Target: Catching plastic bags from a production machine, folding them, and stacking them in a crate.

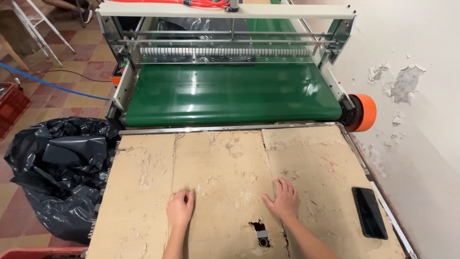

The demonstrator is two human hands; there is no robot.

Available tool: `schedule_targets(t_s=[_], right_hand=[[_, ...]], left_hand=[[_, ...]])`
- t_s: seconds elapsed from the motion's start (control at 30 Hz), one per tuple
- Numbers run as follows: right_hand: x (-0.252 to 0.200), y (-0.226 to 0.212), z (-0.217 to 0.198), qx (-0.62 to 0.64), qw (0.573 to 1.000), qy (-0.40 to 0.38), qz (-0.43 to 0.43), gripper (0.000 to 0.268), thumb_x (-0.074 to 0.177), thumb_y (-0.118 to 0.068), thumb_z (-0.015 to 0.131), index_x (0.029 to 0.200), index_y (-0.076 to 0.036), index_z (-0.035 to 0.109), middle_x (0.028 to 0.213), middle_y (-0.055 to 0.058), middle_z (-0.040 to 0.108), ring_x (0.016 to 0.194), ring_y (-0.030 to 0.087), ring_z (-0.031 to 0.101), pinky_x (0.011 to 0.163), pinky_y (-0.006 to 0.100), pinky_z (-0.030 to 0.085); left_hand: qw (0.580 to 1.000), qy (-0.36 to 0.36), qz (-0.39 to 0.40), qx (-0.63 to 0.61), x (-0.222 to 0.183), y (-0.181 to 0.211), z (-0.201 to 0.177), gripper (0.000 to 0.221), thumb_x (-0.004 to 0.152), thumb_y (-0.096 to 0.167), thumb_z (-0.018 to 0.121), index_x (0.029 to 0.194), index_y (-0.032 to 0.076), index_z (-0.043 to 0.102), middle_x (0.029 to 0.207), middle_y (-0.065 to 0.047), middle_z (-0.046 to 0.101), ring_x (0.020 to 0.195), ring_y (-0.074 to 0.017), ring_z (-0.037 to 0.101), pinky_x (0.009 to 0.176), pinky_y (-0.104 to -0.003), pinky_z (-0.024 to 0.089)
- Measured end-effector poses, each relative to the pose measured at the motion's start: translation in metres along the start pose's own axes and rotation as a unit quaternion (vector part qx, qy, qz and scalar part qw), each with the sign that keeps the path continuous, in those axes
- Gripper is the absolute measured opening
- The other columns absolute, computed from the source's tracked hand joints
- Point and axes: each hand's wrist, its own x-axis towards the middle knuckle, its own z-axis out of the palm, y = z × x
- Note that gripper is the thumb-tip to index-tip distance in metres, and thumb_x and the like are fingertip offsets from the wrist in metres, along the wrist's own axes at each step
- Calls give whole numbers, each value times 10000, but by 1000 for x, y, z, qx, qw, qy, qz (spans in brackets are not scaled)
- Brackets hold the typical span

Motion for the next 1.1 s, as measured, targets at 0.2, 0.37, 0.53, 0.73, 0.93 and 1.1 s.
schedule_targets(t_s=[0.2, 0.37, 0.53, 0.73, 0.93, 1.1], right_hand=[[3, 3, 5, -17, 1000, 4, -12, 773, 823, -708, 503, 1408, -205, 469, 1521, 38, 410, 1420, 261, 349, 1160, 499, 278], [0, 3, 6, -6, 1000, -4, 1, 798, 817, -699, 525, 1427, -189, 465, 1526, 28, 408, 1418, 249, 344, 1161, 464, 263], [-2, 4, 6, -6, 998, -49, 31, 799, 805, -704, 555, 1440, -227, 464, 1531, 2, 402, 1432, 223, 324, 1152, 451, 264], [6, 10, 19, 1, 994, 102, -47, 780, 749, -658, 669, 1354, -176, 560, 1457, 50, 510, 1365, 256, 434, 1096, 461, 342], [8, 11, 20, 2, 996, 83, -35, 784, 759, -664, 654, 1365, -175, 555, 1456, 31, 509, 1348, 244, 439, 1084, 472, 342], [8, 7, 11, 38, 999, 26, 23, 644, 831, -609, 524, 1335, -210, 564, 1498, -16, 475, 1309, 233, 461, 1116, 437, 281]], left_hand=[[968, -14, -77, -240, 39, 27, 37, 301, 917, 392, 603, 731, 161, 556, 651, 23, 541, 652, -144, 510, 680, -321, 426], [866, -34, -125, -484, 109, 51, 95, 209, 949, 290, 655, 837, 130, 580, 756, -8, 602, 697, -133, 619, 701, -242, 472], [786, -51, -253, -562, 168, 80, 118, 253, 957, 373, 626, 912, 124, 603, 749, -65, 689, 596, -111, 582, 534, -231, 448], [696, -68, -270, -662, 223, 91, 121, 583, 899, 591, 528, 1259, 133, 541, 1296, -30, 618, 1211, -188, 643, 927, -281, 504], [581, -44, -293, -758, 217, 99, 93, 724, 818, 639, 558, 1406, 217, 521, 1427, -6, 592, 1278, -176, 579, 1010, -369, 536], [576, 101, -380, -716, 147, 138, 20, 461, 816, 218, 738, 1221, 16, 653, 1162, -92, 724, 988, -205, 700, 874, -353, 584]])
